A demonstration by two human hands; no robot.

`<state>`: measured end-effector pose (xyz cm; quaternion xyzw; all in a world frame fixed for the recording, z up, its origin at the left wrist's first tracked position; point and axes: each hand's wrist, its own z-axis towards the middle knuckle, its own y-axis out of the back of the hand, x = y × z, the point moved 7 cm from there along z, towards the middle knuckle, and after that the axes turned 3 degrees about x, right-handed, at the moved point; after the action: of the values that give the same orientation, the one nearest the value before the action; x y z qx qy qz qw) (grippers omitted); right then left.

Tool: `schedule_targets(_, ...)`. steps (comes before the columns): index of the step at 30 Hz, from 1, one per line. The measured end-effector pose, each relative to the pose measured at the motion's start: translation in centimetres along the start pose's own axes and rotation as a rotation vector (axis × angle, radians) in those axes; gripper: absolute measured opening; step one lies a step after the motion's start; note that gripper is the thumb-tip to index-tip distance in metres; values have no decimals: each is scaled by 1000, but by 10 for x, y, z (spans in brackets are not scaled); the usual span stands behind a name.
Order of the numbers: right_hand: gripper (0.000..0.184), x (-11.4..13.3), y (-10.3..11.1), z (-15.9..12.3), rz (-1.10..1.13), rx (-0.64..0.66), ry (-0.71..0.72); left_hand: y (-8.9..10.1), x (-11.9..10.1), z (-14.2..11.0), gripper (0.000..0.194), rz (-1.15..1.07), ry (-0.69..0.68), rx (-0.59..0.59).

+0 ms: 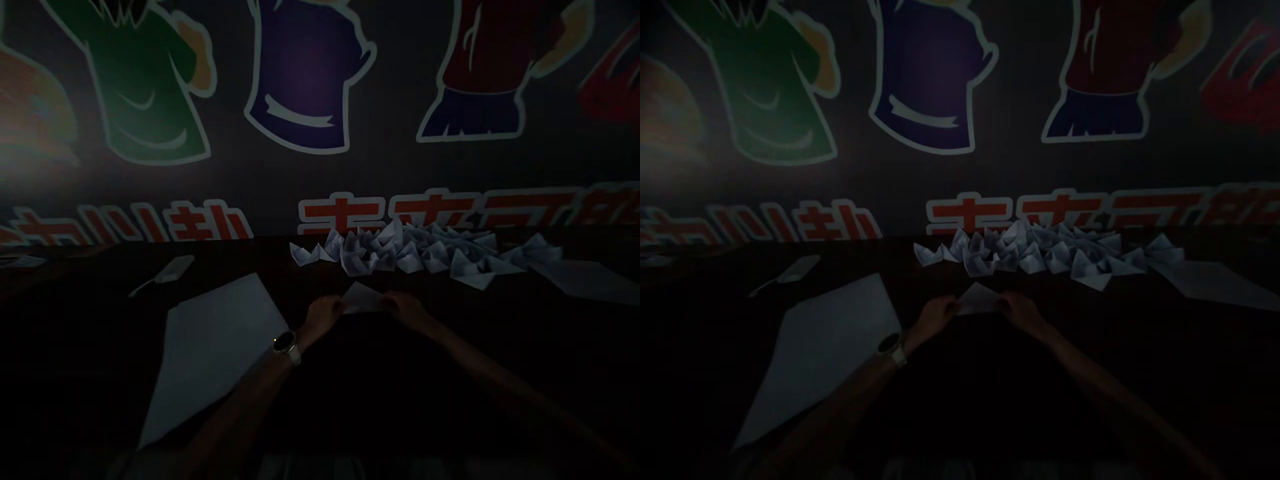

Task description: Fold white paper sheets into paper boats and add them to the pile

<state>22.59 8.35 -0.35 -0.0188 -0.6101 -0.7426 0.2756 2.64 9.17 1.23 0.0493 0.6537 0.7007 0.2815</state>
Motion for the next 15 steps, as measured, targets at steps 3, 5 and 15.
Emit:
schedule_targets(3, 26, -5, 4, 0, -49, 3, -73, -3, 0, 2, 24, 19, 16, 3)
schedule_targets(5, 24, -8, 7, 0, -69, 9, -118, -4, -1, 3, 20, 25, 8, -2)
schedule_targets(15, 15, -6, 9, -2, -185, -38, -97, -7, -4, 7, 22, 150, -36, 9)
